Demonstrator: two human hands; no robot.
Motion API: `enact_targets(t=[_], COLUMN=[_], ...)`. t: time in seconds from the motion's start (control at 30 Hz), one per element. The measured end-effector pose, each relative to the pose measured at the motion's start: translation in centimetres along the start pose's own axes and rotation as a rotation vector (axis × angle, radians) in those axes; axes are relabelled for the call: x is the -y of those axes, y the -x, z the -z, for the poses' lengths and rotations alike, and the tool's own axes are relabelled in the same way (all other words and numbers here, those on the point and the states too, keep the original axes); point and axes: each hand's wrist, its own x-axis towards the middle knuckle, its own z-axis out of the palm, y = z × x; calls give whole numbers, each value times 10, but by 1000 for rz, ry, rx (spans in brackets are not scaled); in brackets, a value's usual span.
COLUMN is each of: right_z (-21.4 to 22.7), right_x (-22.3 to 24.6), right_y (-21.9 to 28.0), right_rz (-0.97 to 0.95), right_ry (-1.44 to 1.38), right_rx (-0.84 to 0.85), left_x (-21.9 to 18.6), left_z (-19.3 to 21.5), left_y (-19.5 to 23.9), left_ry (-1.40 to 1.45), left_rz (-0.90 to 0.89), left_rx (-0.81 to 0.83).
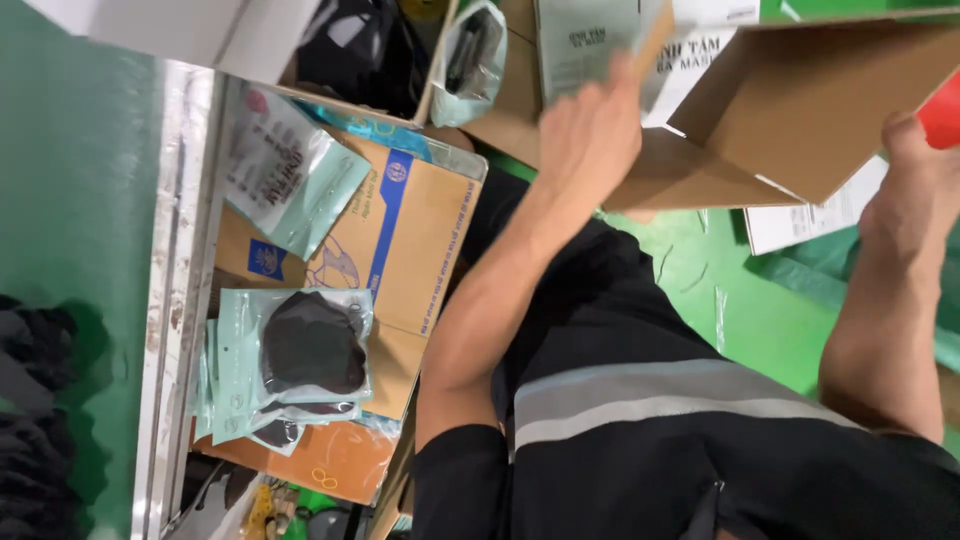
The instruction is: Packing black face masks into individual plastic pouches and then into cardboard boxes.
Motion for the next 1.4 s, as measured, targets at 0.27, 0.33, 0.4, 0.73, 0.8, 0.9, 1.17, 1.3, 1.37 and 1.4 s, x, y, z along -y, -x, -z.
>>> enact_targets(t=[0.27, 0.33, 0.4, 0.73, 0.8, 0.9, 1.17, 1.3, 1.37, 1.4], right_z=[-39, -58, -76, -11, 62, 77, -63, -31, -32, -30], right_x=[-56, -67, -67, -74, -103, -89, -25, -69, -80, -84], right_y=[46, 50, 53, -21, -62, -78, 5, 15, 9, 5], right_rz=[11, 32, 89, 224, 253, 22, -64, -78, -68, -72], right_ry=[521, 442, 441, -331, -476, -598, -362, -404, -475, -531], right_rx=[-45, -81, -158, -158, -21, 251, 438, 288, 279, 269], left_x=[-13, -23, -25, -50, -58, -53, 44, 27, 33, 35], left_z=[-44, -34, -40, -108, -111, -107, -60, 32, -13, -37], left_y=[-36, -32, -23, -16, -9, -14, -4, -6, -11, -14], left_ry=[-77, -121, 306, -121, -234, -285, 86, -148, -250, -333], left_rz=[116, 123, 222, 166, 127, 92, -159, -245, -203, -153], left_rx=[131, 107, 434, 417, 405, 392, 789, 425, 298, 180])
